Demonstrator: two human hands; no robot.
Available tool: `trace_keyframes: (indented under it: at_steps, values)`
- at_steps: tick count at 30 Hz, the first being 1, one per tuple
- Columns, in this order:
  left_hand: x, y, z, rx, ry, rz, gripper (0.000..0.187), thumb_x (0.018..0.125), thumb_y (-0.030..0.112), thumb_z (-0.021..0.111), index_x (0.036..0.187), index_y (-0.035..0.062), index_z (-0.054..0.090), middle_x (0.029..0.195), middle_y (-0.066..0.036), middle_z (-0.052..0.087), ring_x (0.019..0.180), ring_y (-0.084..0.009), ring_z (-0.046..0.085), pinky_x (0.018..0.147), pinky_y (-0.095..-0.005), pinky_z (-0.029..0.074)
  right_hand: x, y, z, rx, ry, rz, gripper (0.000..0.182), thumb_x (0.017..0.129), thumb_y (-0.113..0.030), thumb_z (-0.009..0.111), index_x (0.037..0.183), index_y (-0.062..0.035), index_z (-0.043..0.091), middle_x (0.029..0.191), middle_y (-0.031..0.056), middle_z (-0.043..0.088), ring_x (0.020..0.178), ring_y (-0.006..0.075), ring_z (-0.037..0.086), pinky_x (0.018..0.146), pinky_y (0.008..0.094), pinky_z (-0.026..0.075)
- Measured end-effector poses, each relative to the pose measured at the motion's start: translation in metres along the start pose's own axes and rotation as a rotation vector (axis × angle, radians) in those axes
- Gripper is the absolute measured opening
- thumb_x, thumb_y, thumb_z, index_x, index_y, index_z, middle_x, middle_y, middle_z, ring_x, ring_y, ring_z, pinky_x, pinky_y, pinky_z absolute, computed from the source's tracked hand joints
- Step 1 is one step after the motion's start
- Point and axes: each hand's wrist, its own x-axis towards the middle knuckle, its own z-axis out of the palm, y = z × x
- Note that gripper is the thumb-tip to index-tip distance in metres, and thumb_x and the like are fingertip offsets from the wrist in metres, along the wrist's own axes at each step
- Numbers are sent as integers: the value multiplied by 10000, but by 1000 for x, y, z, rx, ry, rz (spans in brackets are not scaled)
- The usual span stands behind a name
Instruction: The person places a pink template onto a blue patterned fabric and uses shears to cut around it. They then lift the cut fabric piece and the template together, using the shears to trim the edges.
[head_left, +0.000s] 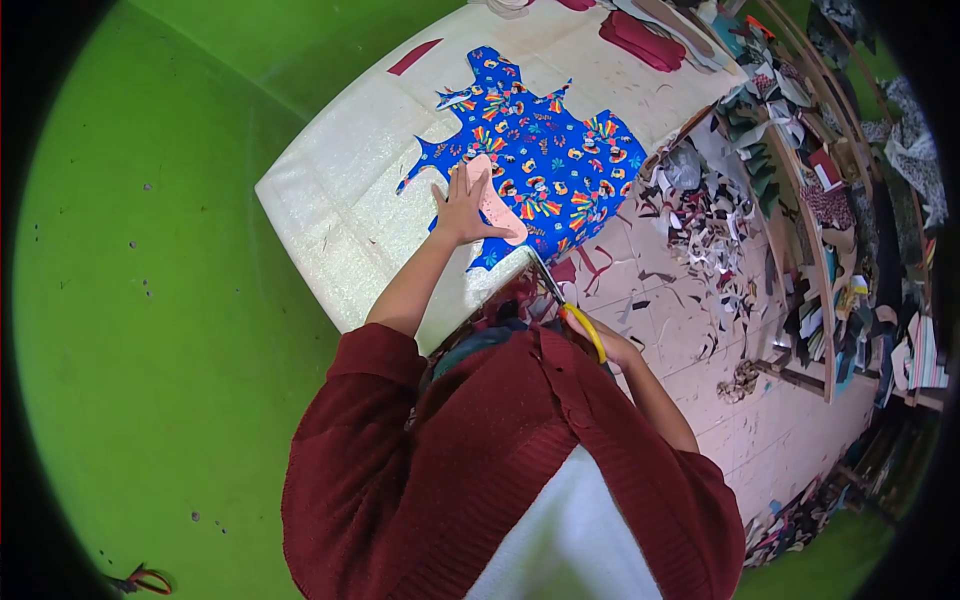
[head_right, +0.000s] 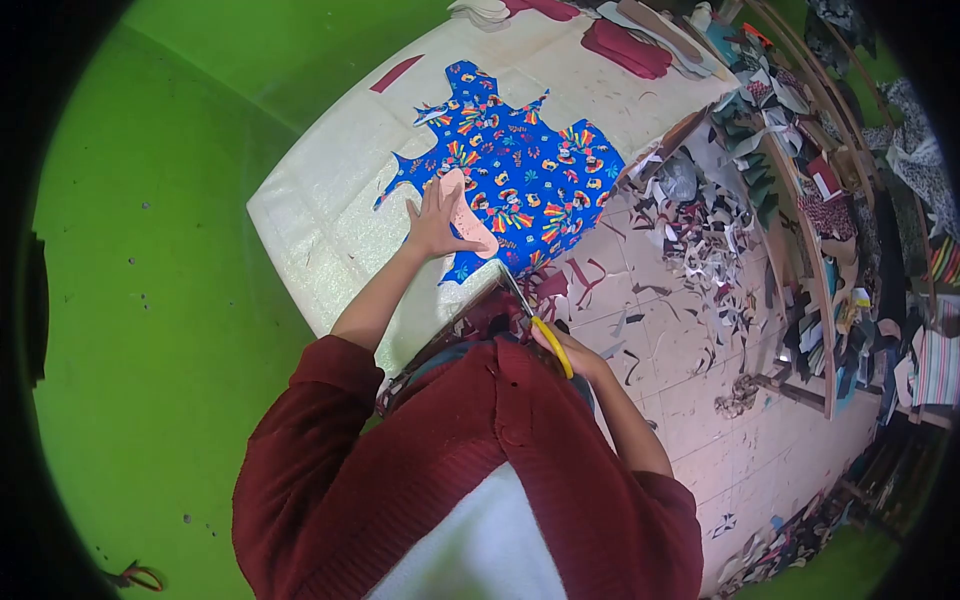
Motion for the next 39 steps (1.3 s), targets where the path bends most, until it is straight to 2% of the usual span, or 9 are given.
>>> trace_keyframes:
  at_steps: [4,14,20,23,25,26,27,30,39]
  values:
    - [1,-1,-1,-16,-1,12,1250,378,748,594,1342,140,81,1363,-232,-37,1274,-347,-12,935,-617,64,13,3,11,51,-25,61,533,770,-635,352,876,-117,418,655,-10,429,523,82,432,456,213,359]
    - [-3,-3,0,-43,41,31,1217,407,747,585,1339,137,97,1366,-225,-29,1272,-353,5,912,-645,73,24,-16,51,319,46,102,514,771,-639,335,844,-134,394,625,-18,396,518,85,431,472,210,366]
    - [-2,-11,-2,-59,44,59,1218,407,755,576,1336,116,118,1369,-216,-23,1274,-346,4,912,-646,68,46,-2,62,308,80,-34,492,782,-623,337,830,-135,382,635,-12,397,513,91,430,469,215,366]
    - [-5,-13,0,-34,82,71,1138,472,718,577,1332,110,147,1376,-198,18,1280,-320,12,902,-658,43,60,6,68,374,119,-2,495,782,-623,336,832,-132,382,641,-7,405,516,95,438,472,221,375]
    - [-8,-13,0,-49,207,318,946,596,622,576,1309,102,234,1380,-166,73,1281,-300,62,902,-657,25,70,11,73,494,202,18,554,775,-644,303,836,-113,447,597,9,460,456,103,452,409,213,367]
    - [-13,-12,2,-105,328,462,706,678,467,602,1228,82,382,1323,-169,253,1233,-317,228,946,-586,151,77,13,75,487,242,23,575,775,-651,286,816,-101,451,560,23,451,457,111,460,409,219,370]
    - [-13,-14,14,-107,326,459,706,678,467,602,1228,82,382,1323,-169,253,1233,-317,228,946,-586,151,77,10,76,486,241,26,575,775,-651,286,816,-101,451,560,23,451,457,111,460,409,219,370]
    - [-19,-16,45,-469,278,629,452,682,236,647,1080,66,516,1137,-161,474,1073,-312,448,890,-364,381,77,1,78,425,215,-29,569,788,-636,275,787,-93,447,530,30,443,452,116,456,416,223,367]
    - [-46,1,17,-247,384,645,473,681,229,595,1094,30,476,1175,-179,441,1090,-319,426,922,-397,334,86,-1,79,413,214,-73,580,801,-623,244,712,-84,438,526,31,442,443,118,457,423,219,368]
